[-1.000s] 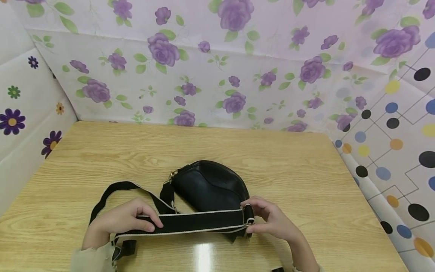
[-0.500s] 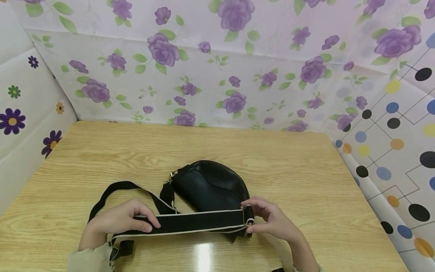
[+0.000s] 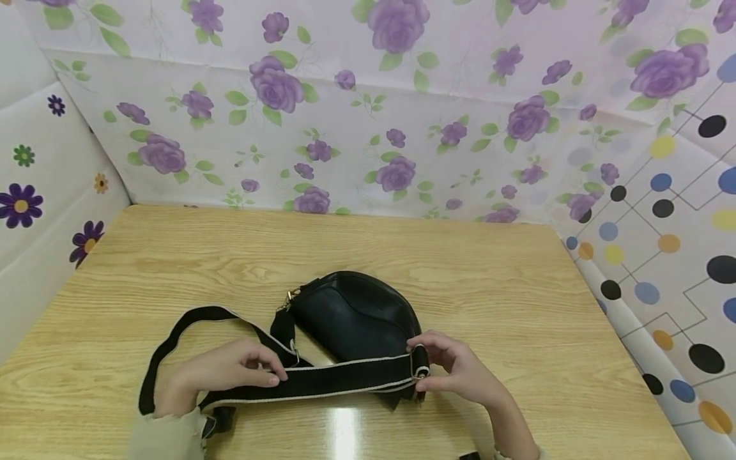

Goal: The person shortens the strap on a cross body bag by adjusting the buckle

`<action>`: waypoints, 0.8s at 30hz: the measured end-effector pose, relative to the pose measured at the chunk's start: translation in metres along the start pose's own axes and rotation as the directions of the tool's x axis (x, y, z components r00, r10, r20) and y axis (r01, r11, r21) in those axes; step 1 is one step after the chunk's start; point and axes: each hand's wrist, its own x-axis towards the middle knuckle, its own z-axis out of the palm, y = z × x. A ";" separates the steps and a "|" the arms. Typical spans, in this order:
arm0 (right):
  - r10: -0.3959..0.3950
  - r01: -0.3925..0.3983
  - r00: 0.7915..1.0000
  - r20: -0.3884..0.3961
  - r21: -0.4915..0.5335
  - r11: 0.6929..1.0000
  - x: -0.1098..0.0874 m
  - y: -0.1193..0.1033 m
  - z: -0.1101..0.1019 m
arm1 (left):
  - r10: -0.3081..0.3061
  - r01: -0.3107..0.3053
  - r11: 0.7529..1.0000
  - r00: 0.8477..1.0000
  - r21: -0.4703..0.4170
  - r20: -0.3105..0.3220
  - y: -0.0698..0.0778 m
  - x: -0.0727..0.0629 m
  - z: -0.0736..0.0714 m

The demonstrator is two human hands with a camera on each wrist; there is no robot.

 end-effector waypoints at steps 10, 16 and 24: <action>-0.068 0.068 0.997 0.029 0.013 0.998 0.001 0.001 -0.001 | 0.057 -0.057 0.998 0.998 -0.027 0.024 0.001 0.030 0.015; -0.069 0.069 0.997 0.027 0.006 0.998 0.001 0.002 0.000 | 0.058 -0.058 0.998 0.998 -0.033 0.019 0.005 0.047 0.025; 0.000 0.000 1.000 0.003 0.007 1.000 0.001 0.002 0.000 | 0.033 -0.034 0.998 0.999 -0.061 -0.009 0.017 0.070 0.038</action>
